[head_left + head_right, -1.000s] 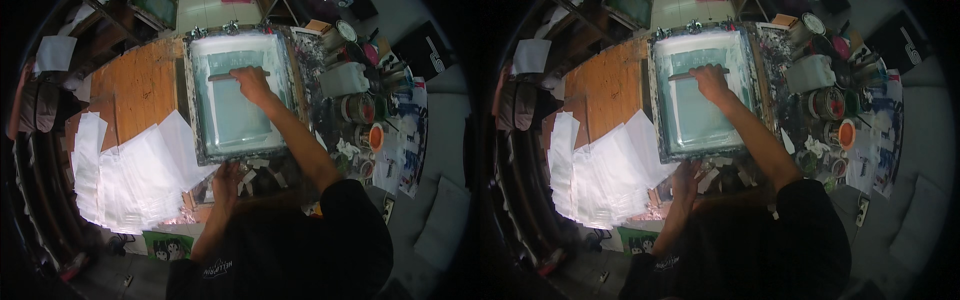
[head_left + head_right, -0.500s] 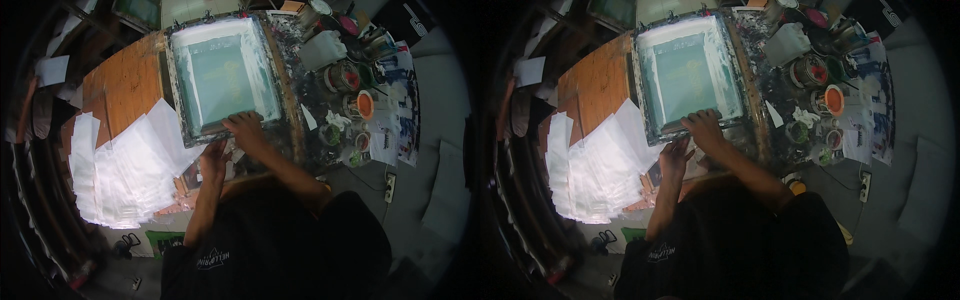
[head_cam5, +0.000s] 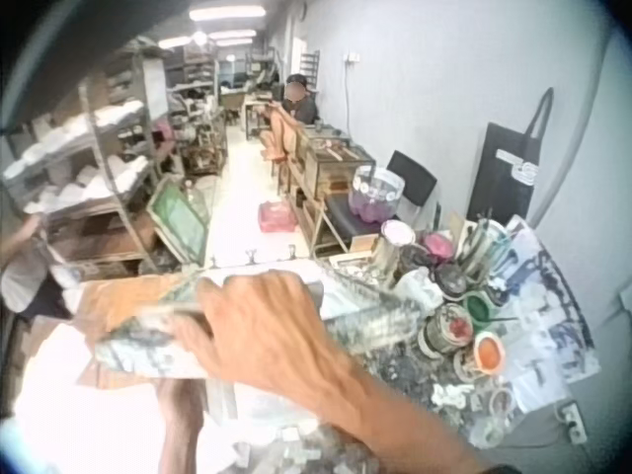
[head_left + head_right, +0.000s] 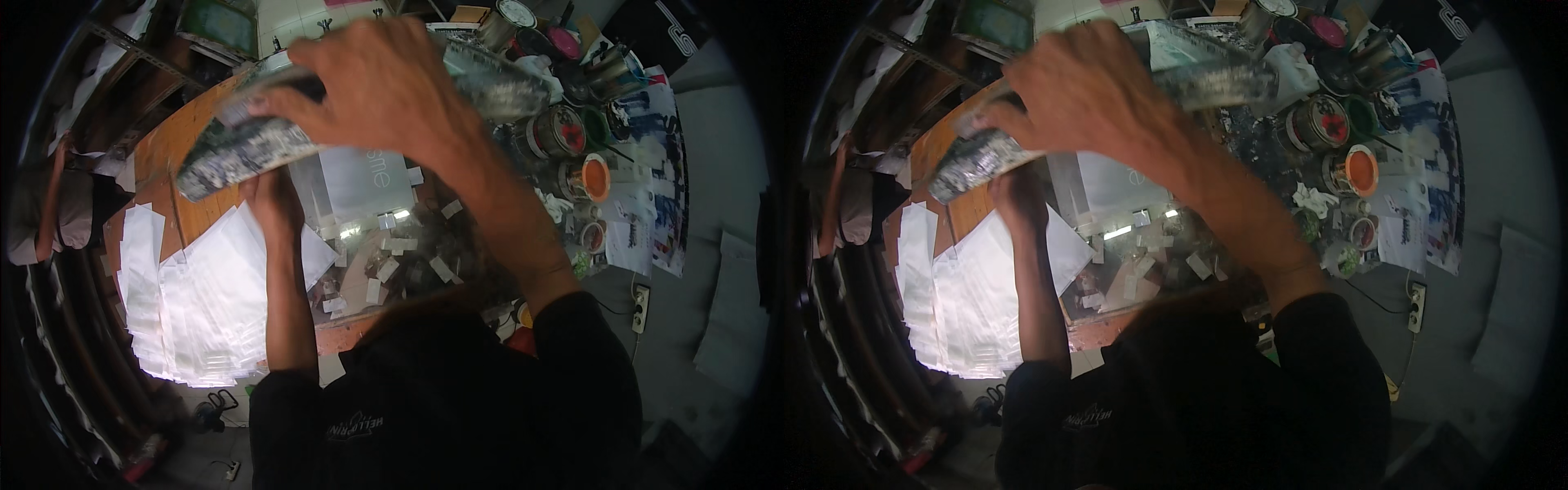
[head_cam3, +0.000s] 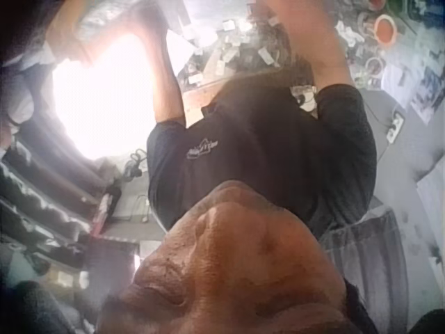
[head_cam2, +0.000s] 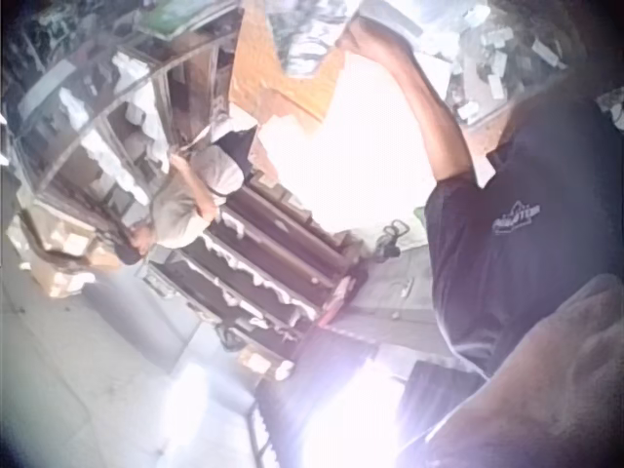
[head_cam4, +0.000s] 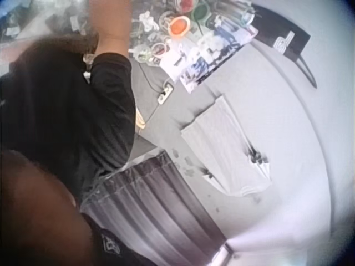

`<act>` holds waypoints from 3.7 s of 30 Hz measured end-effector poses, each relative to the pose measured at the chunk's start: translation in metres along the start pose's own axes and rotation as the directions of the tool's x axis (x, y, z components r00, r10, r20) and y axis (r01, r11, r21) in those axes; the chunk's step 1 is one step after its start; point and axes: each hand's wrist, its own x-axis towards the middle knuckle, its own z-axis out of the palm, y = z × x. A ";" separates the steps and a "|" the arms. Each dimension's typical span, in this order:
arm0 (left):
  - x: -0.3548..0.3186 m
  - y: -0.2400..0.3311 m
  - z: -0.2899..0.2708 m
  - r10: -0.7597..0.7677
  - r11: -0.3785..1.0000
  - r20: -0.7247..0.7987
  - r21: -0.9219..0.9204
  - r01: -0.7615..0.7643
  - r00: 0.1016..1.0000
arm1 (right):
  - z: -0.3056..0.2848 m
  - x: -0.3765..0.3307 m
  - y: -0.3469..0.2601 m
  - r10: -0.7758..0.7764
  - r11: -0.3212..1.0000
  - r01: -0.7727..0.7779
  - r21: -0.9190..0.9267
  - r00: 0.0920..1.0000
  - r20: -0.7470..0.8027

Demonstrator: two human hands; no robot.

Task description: The person repeatedly places white paper under a screen-printing frame, uses a squeegee to pull ink across the screen, and removes the printed paper. A second person assists by stacking the finished prints.

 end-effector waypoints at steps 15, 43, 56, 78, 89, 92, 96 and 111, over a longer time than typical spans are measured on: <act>0.071 -0.080 -0.104 0.296 0.537 0.023 0.822 -0.186 0.955 | -0.036 0.093 0.005 0.209 0.968 -0.247 0.042 0.891 0.404; -0.087 -0.158 0.000 0.067 0.311 0.443 0.842 -0.440 0.894 | -0.038 0.059 0.013 0.061 0.951 -0.118 0.286 0.978 0.199; -0.120 -0.151 -0.003 -0.014 0.059 0.506 0.862 -0.504 0.863 | -0.044 0.064 0.015 0.055 0.953 -0.133 0.272 0.959 0.277; -0.174 -0.074 -0.055 -0.788 0.589 -0.106 -0.418 0.692 0.607 | 0.135 -0.222 -0.030 0.175 0.983 -0.181 -0.017 0.919 0.354; -0.166 -0.073 -0.048 -0.793 0.595 -0.118 -0.358 0.720 0.598 | 0.187 -0.205 0.005 0.150 0.985 -0.131 -0.113 0.971 0.185; -0.169 -0.067 -0.042 -0.767 0.634 -0.147 -0.321 0.703 0.624 | 0.221 -0.158 0.046 0.168 0.977 -0.139 -0.163 0.969 0.182; -0.164 -0.072 -0.043 -0.787 0.615 -0.205 -0.329 0.717 0.581 | 0.255 -0.091 0.109 0.195 0.947 -0.158 -0.281 0.975 0.108; -0.172 -0.032 -0.048 -0.706 0.626 -0.017 -0.482 0.613 0.708 | 0.082 -0.187 -0.046 0.093 0.994 -0.075 -0.077 0.961 0.262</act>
